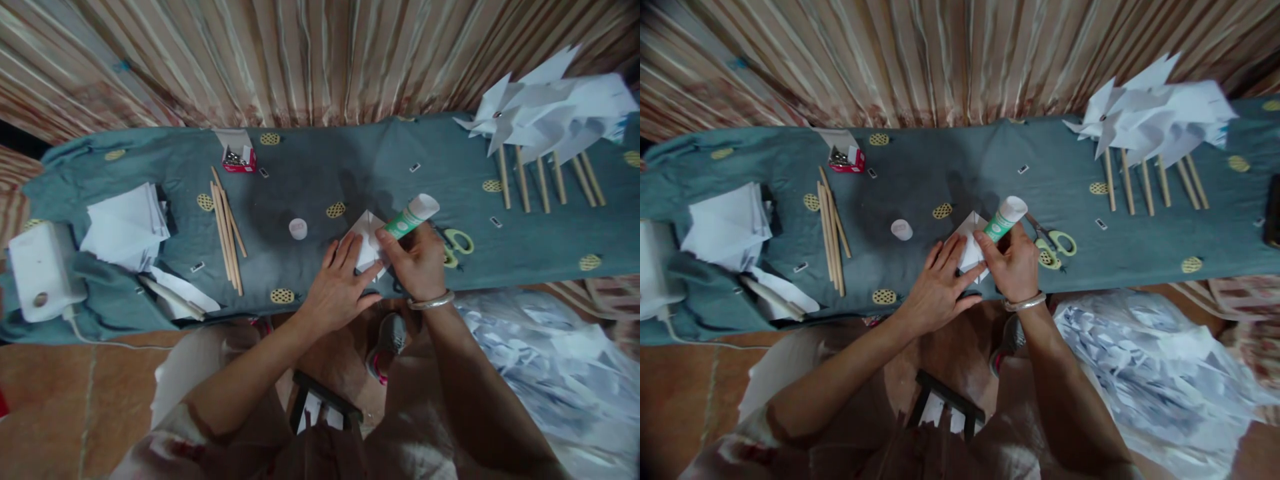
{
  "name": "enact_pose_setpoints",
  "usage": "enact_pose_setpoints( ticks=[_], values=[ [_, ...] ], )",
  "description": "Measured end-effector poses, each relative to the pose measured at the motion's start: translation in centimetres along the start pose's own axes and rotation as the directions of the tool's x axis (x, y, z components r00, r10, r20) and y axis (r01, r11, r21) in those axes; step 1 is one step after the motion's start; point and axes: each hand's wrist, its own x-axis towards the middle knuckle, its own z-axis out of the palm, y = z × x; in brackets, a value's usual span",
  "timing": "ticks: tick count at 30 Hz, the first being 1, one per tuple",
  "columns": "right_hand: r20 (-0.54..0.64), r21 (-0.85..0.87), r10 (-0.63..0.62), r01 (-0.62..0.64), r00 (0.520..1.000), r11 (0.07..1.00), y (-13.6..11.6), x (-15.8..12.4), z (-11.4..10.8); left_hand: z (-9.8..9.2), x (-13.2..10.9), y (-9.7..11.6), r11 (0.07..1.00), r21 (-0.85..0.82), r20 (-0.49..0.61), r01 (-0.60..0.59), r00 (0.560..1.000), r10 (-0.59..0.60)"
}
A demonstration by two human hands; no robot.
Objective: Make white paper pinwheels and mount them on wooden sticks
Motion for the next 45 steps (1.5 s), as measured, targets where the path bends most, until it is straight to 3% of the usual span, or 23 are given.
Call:
enact_pose_setpoints(
  ticks=[13, 45],
  values=[
    [0.119, -0.052, -0.069, 0.075, 0.99, 0.996, -0.37, 0.59, -0.36, -0.09, 0.07, 0.03, 0.999, -0.031, 0.007, 0.009, 1.0, -0.009],
    [0.254, -0.05, -0.129, 0.146, 0.959, 0.988, -0.55, -0.2, -0.83, -0.12, 0.12, 0.11, 1.0, -0.003, 0.005, 0.009, 1.0, -0.009]
  ],
)
